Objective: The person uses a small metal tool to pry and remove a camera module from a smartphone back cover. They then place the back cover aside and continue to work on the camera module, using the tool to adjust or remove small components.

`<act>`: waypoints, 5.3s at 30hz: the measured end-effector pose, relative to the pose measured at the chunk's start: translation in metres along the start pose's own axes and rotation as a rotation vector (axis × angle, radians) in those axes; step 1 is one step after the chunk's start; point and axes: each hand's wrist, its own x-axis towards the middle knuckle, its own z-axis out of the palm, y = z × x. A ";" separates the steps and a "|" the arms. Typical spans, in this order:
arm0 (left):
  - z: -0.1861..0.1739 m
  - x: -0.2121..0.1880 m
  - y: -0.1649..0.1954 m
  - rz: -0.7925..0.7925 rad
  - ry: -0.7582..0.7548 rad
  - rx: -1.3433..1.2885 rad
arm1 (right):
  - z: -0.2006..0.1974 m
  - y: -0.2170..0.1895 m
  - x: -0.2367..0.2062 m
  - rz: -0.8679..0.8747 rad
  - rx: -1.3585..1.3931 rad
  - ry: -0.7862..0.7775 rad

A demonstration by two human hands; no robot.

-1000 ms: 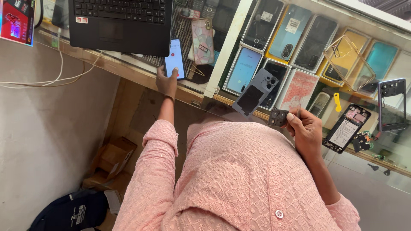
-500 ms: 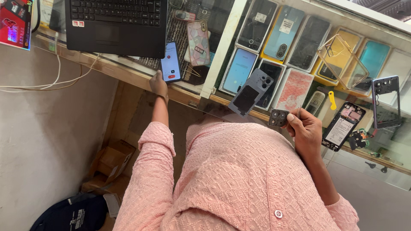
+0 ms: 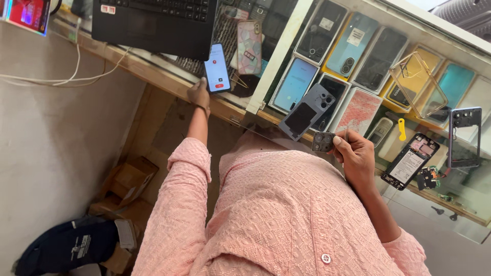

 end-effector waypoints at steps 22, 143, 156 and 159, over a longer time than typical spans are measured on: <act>-0.001 -0.005 -0.010 0.134 0.030 0.019 | -0.015 0.006 -0.013 0.009 0.036 0.075; 0.165 -0.274 0.082 0.454 -0.951 0.409 | -0.067 0.007 0.042 -0.143 0.082 -0.063; 0.159 -0.275 0.072 0.661 -0.892 0.525 | -0.060 -0.018 0.031 -0.301 -0.346 0.007; 0.159 -0.276 0.067 0.740 -0.862 0.549 | -0.057 -0.026 0.028 -0.370 -0.508 0.048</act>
